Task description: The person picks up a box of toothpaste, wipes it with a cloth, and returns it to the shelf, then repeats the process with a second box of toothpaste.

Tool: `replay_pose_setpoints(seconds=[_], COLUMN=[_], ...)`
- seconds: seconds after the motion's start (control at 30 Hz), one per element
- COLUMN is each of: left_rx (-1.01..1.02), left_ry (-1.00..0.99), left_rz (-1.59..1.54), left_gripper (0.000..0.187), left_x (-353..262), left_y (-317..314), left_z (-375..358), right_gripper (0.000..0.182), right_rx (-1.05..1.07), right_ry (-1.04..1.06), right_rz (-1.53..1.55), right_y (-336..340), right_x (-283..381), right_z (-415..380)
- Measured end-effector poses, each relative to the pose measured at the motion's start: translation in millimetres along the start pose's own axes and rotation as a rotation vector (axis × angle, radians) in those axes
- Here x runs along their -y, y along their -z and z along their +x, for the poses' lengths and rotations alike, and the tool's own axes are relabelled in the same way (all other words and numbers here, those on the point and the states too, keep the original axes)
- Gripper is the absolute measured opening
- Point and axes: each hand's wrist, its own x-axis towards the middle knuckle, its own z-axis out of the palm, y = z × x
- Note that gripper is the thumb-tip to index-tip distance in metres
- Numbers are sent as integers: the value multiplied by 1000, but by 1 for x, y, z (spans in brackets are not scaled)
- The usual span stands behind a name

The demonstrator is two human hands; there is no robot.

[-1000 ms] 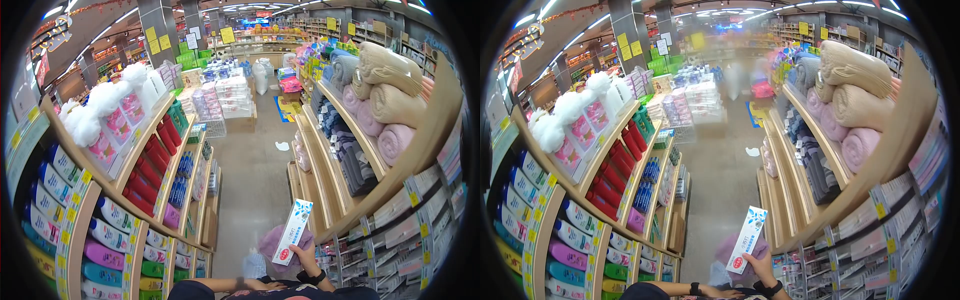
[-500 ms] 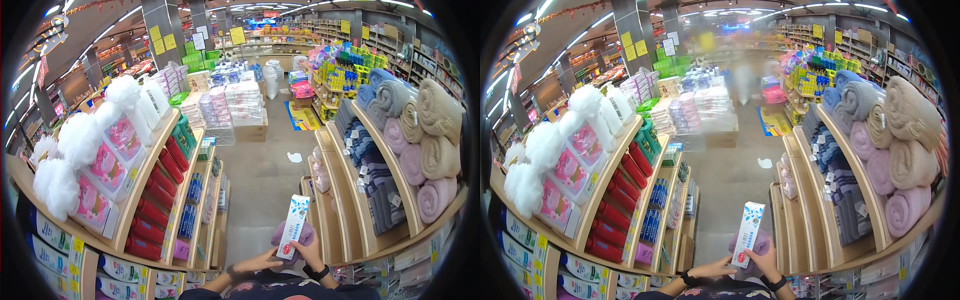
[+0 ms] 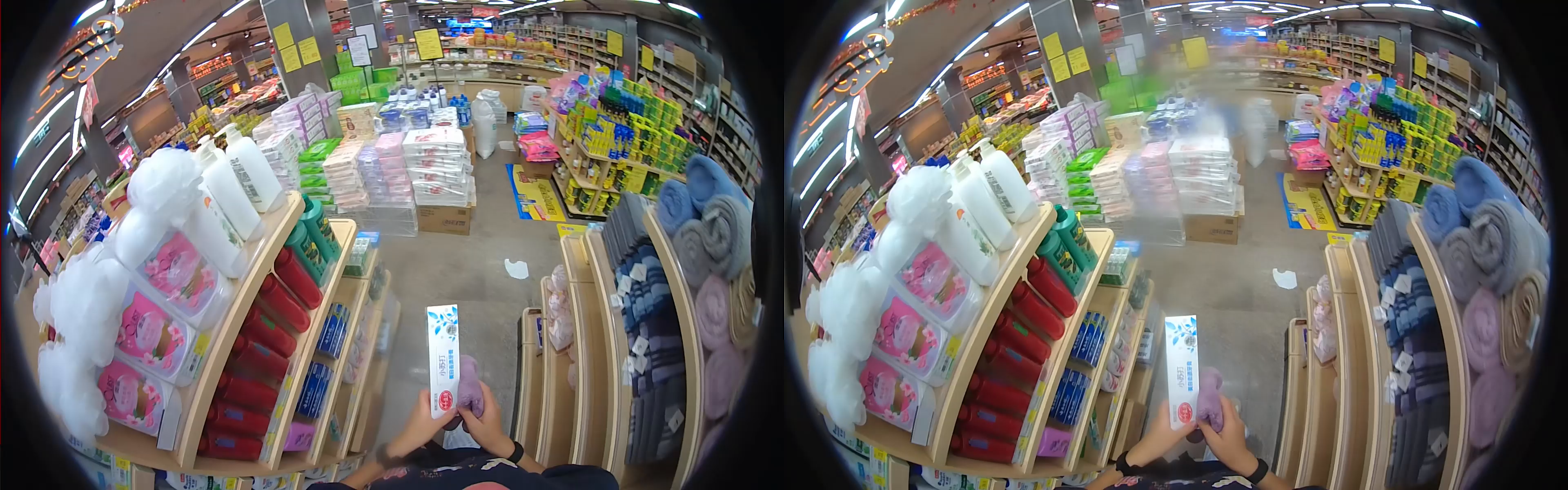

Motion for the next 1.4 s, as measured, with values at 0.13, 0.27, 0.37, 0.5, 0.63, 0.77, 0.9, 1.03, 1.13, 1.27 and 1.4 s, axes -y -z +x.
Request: replay_pose_setpoints(seconds=[0.13, 0.27, 0.37, 0.5, 0.63, 0.77, 0.9, 1.03, 1.13, 1.27, 1.4], left_rx=[-73, -123, -113, -38, -26, 112, 280, 388, 429, 606, 653], left_ry=[-30, -92, -195, -207, -273, -242, -334, -353, -444, -288, -350], left_rz=[-22, -5, -49, -120, -103, -179, 83, 89, 88, 151, 155], left_gripper=[52, 52, 54, 57, 66, 67, 65, 63, 57, 60, 59], left_x=[-32, -48, -33, -70, -55, -63, -92, -104, -102, -132, -109], left_y=[-2, -2, -9, -21, -39, -47, -38, -38, -37, -9, 20], left_z=[69, 138, 194, 242, 282, 323, 377, 440, 491, 548, 601], right_gripper=[45, 41, 41, 60, 91, 100, 92, 76, 65, 46, 23], right_rx=[30, 172, 315, 294, 185, 237, 145, -158, -340, -448, -314], right_ry=[214, 306, 281, 263, 212, -65, -75, -142, -18, 6, 122], right_rz=[-102, -23, 132, 347, 435, 542, 535, 568, 449, 487, 447], right_y=[25, 57, 80, 82, 76, 95, 104, 103, 114, 147, 140], right_x=[19, 34, 19, -3, -21, -27, -40, -54, -78, -73, -11], right_z=[75, 145, 199, 245, 281, 314, 353, 397, 442, 521, 606])
